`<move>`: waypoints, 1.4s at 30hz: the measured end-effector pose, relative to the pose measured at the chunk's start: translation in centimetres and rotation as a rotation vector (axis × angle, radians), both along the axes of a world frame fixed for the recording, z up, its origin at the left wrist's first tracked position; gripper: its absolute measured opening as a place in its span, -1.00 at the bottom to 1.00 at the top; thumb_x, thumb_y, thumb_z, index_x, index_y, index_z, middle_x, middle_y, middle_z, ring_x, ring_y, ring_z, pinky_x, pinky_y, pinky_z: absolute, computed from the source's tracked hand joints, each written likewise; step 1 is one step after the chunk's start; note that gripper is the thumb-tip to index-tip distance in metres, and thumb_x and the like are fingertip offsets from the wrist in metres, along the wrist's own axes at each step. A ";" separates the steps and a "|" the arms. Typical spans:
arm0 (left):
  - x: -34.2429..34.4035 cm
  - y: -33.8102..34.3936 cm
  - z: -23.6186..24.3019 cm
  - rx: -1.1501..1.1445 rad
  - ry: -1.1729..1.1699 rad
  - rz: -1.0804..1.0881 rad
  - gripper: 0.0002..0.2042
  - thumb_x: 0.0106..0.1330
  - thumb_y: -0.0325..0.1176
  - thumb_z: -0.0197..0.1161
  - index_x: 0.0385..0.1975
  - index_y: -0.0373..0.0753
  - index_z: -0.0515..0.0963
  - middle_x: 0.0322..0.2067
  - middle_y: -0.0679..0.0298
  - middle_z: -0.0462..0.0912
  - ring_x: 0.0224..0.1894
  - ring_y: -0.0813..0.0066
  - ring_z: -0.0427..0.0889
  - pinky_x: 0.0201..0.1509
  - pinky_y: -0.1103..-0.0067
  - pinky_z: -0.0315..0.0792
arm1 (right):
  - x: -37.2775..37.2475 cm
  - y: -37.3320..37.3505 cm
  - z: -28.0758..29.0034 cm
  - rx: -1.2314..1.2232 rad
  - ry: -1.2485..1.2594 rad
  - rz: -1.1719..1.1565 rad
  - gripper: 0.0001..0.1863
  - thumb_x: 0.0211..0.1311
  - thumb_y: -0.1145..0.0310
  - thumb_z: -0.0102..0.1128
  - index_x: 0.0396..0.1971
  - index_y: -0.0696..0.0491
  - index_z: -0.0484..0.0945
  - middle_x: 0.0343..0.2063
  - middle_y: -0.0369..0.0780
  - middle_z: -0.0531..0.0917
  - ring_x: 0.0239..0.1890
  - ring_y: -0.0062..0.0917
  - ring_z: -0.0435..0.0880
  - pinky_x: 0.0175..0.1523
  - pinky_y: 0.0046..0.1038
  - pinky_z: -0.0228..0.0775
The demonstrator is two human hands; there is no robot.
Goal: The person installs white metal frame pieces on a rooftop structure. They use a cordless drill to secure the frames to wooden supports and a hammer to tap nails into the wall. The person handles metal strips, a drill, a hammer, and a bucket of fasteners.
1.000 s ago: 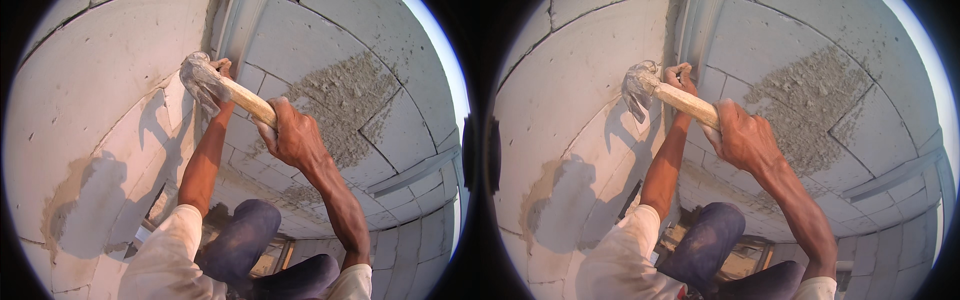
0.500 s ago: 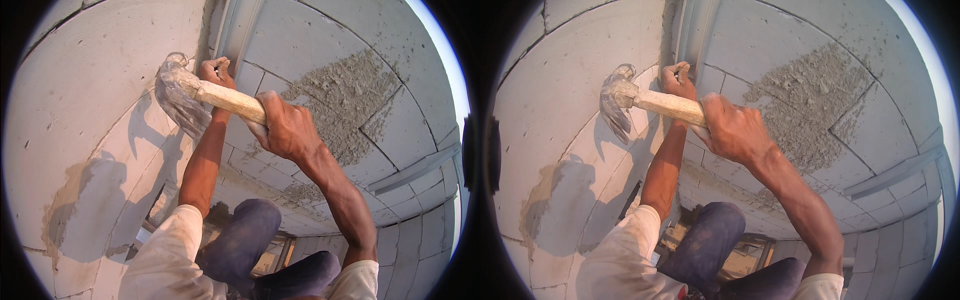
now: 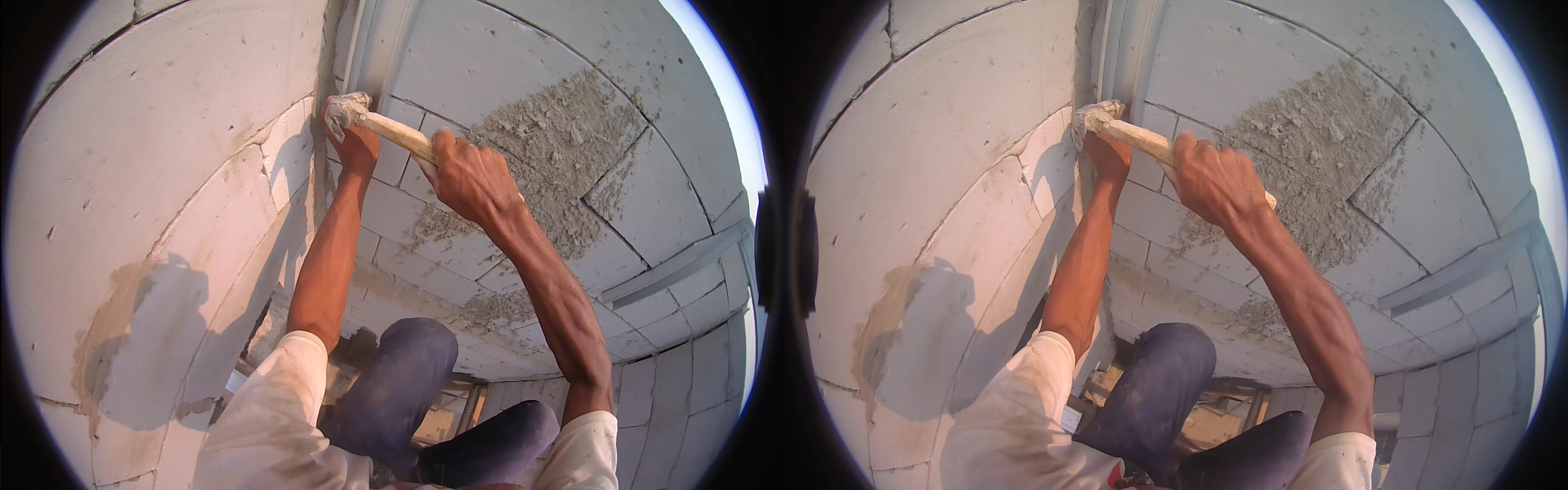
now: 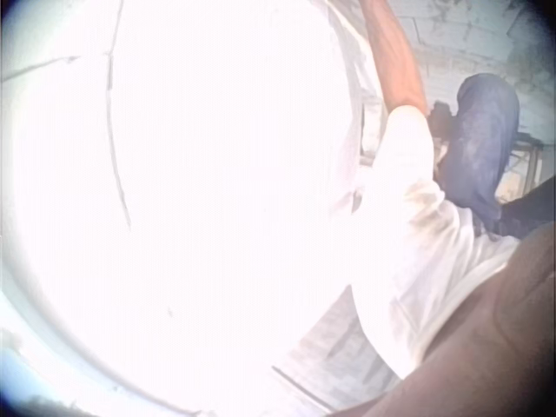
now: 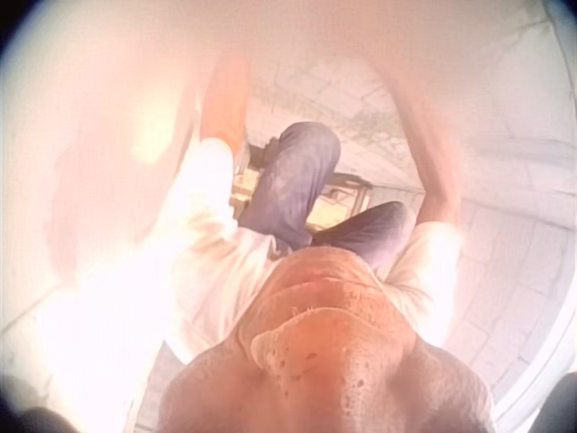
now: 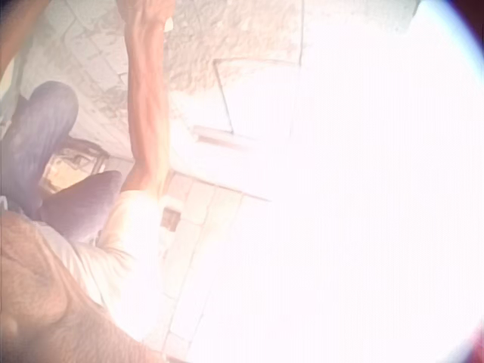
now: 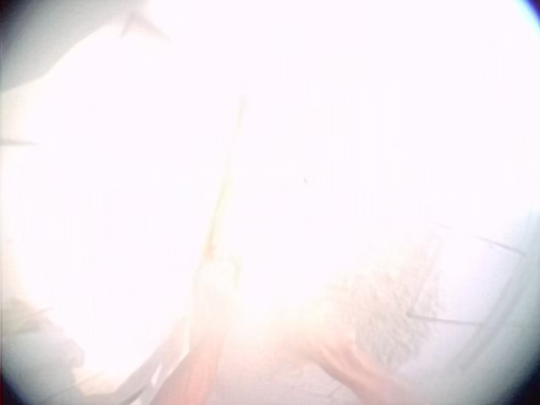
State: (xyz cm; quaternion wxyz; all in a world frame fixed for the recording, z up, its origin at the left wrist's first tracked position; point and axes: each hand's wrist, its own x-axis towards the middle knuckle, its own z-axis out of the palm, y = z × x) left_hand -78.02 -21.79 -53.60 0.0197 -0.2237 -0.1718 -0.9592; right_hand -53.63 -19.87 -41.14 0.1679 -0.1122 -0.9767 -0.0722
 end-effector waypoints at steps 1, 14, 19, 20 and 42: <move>1.1 0.3 0.5 -0.220 0.101 0.251 -0.80 0.39 -0.57 0.31 -0.05 -0.31 0.50 -0.09 0.24 0.62 0.00 0.37 0.61 0.22 0.46 0.45 | 0.4 -0.2 0.3 -0.002 -0.002 0.006 -0.69 0.46 0.19 0.21 -0.25 0.17 0.44 -0.60 -0.04 0.68 -0.62 -0.23 0.74 -0.55 -0.24 0.57; 5.8 -0.8 0.0 -0.871 0.295 0.899 -0.14 0.01 -0.14 0.72 0.24 -0.45 0.39 0.13 -0.05 0.39 0.20 0.03 0.44 0.27 0.18 0.40 | 2.7 1.6 -1.3 0.138 0.148 0.278 -0.59 0.36 0.11 0.35 -0.16 0.14 0.44 -0.45 -0.05 0.68 -0.57 -0.26 0.76 -0.58 -0.26 0.57; 3.0 -1.9 -0.8 -0.803 0.354 0.980 -0.19 0.01 -0.16 0.69 0.21 -0.46 0.46 0.07 -0.01 0.44 0.07 0.15 0.46 0.15 0.25 0.46 | -0.4 0.8 -1.1 0.006 0.022 0.085 -0.62 0.40 0.14 0.31 -0.15 0.15 0.42 -0.49 -0.04 0.69 -0.61 -0.24 0.73 -0.55 -0.24 0.56; 4.6 -1.7 -0.6 -0.880 0.281 0.938 -0.18 0.00 -0.16 0.70 0.23 -0.45 0.45 0.06 0.01 0.43 0.05 0.18 0.45 0.14 0.27 0.46 | 0.8 0.8 -2.1 0.003 0.105 0.155 -0.61 0.40 0.14 0.30 -0.18 0.16 0.41 -0.52 -0.05 0.66 -0.66 -0.20 0.70 -0.60 -0.22 0.54; 4.2 -1.7 -0.9 -0.841 0.342 0.935 -0.11 -0.08 -0.19 0.73 0.24 -0.45 0.39 0.05 0.06 0.41 0.08 0.28 0.40 0.07 0.37 0.42 | -1.2 1.2 -3.4 -0.005 0.127 0.135 -0.69 0.43 0.18 0.26 -0.19 0.12 0.43 -0.53 -0.02 0.69 -0.56 -0.18 0.76 -0.49 -0.16 0.58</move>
